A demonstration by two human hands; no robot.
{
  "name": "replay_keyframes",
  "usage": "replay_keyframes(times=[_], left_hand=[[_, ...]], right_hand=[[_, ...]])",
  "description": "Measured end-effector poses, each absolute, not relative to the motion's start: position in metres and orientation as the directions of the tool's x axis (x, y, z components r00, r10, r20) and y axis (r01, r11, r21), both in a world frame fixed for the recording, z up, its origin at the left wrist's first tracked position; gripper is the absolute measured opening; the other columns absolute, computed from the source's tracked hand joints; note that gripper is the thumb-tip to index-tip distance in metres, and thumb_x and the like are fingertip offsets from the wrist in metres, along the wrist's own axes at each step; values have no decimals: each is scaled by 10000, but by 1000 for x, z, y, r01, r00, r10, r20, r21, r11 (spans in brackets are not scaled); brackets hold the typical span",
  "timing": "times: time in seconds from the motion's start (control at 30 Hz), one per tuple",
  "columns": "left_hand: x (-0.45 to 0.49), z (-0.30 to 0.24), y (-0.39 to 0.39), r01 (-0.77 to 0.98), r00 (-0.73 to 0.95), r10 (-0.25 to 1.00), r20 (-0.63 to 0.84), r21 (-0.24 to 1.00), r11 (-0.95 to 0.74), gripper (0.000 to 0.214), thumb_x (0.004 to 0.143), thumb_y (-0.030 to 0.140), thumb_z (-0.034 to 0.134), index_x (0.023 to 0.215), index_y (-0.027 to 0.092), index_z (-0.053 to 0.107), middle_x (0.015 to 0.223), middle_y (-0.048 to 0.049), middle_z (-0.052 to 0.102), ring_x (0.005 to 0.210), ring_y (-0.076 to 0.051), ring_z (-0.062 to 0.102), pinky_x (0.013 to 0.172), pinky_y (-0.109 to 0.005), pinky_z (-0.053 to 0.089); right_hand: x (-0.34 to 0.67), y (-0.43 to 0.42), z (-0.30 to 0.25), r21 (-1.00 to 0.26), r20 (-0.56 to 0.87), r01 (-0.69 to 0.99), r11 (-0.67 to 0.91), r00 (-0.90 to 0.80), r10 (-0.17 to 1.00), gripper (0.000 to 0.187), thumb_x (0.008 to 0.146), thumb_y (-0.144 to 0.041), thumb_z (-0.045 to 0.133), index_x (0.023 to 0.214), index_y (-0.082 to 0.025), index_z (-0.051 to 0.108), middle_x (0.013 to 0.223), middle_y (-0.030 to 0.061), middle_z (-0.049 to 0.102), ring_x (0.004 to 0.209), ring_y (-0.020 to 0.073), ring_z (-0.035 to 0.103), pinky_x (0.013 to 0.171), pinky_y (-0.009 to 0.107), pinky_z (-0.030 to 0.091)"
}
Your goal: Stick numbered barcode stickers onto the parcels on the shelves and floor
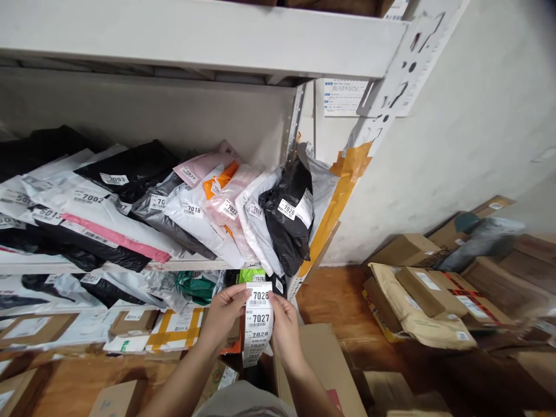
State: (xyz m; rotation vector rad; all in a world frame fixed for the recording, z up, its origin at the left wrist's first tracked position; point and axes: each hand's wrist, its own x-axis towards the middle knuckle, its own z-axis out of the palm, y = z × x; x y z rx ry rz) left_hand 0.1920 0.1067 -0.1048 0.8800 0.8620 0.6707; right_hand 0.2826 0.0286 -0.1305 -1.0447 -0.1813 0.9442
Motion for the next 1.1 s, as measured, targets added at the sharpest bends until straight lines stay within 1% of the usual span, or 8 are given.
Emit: replay_keyframes(times=[0.2, 0.27, 0.4, 0.53, 0.7, 0.8, 0.9, 1.1], left_hand=[[184, -107, 103, -118, 509, 800, -318, 895, 431, 494, 508, 410, 828, 907, 148, 703, 720, -31, 711, 682, -160, 634, 665, -261, 504], [182, -111, 100, -81, 516, 820, -250, 938, 337, 447, 552, 419, 796, 886, 141, 695, 710, -24, 695, 670, -154, 608, 643, -245, 470], [176, -127, 91, 97, 449, 890, -83, 994, 43, 360, 695, 484, 635, 592, 148, 557, 538, 36, 518, 549, -103, 449, 538, -211, 349], [164, -155, 81, 332, 412, 911, 12, 929, -163, 398, 774, 462, 511, 529, 179, 376, 493, 62, 342, 530, -94, 337, 524, -217, 260], [154, -198, 68, 250, 387, 916, -105, 968, 6, 397, 759, 536, 503, 584, 186, 442, 540, 40, 436, 582, -131, 425, 567, -235, 337], [155, -213, 64, 104, 431, 876, -218, 976, 192, 404, 681, 562, 596, 736, 162, 575, 675, -12, 597, 692, -180, 532, 659, -272, 414], [158, -217, 61, 61, 473, 828, -303, 948, 312, 468, 611, 576, 653, 777, 140, 609, 693, -24, 627, 670, -179, 546, 663, -281, 424], [149, -208, 44, 250, 539, 788, -297, 950, 186, 415, 659, 554, 590, 547, 169, 482, 524, 30, 479, 561, -128, 422, 564, -249, 330]], right_hand=[[273, 28, -134, -819, -257, -554, 152, 591, 765, 360, 654, -494, 698, 671, -138, 648, 561, -9, 596, 520, 97, 454, 506, 212, 350], [270, 27, -138, -853, -235, -508, 117, 575, 784, 356, 672, -488, 688, 667, -136, 637, 555, -12, 589, 517, 99, 456, 503, 214, 351], [261, 23, -149, -921, -174, -379, 90, 608, 774, 315, 642, -436, 734, 709, -144, 637, 630, 0, 630, 596, 124, 520, 569, 228, 415], [251, 18, -172, -888, -206, -449, 101, 583, 786, 339, 583, -398, 785, 788, -165, 649, 721, 12, 677, 642, 140, 569, 605, 243, 449], [239, 12, -210, -766, -354, -641, 35, 468, 810, 351, 547, -422, 799, 741, -160, 669, 593, -9, 651, 538, 128, 556, 552, 249, 429], [240, 9, -220, -796, -366, -604, 35, 526, 768, 370, 487, -416, 825, 692, -146, 675, 581, -6, 651, 550, 131, 562, 576, 254, 436], [247, 5, -217, -807, -389, -591, 22, 559, 732, 393, 431, -405, 846, 660, -142, 667, 573, -11, 646, 544, 120, 547, 557, 236, 417], [258, -25, -215, -782, -445, -612, -115, 420, 791, 362, 475, -410, 834, 623, -143, 640, 538, -26, 608, 492, 92, 496, 502, 214, 374]])
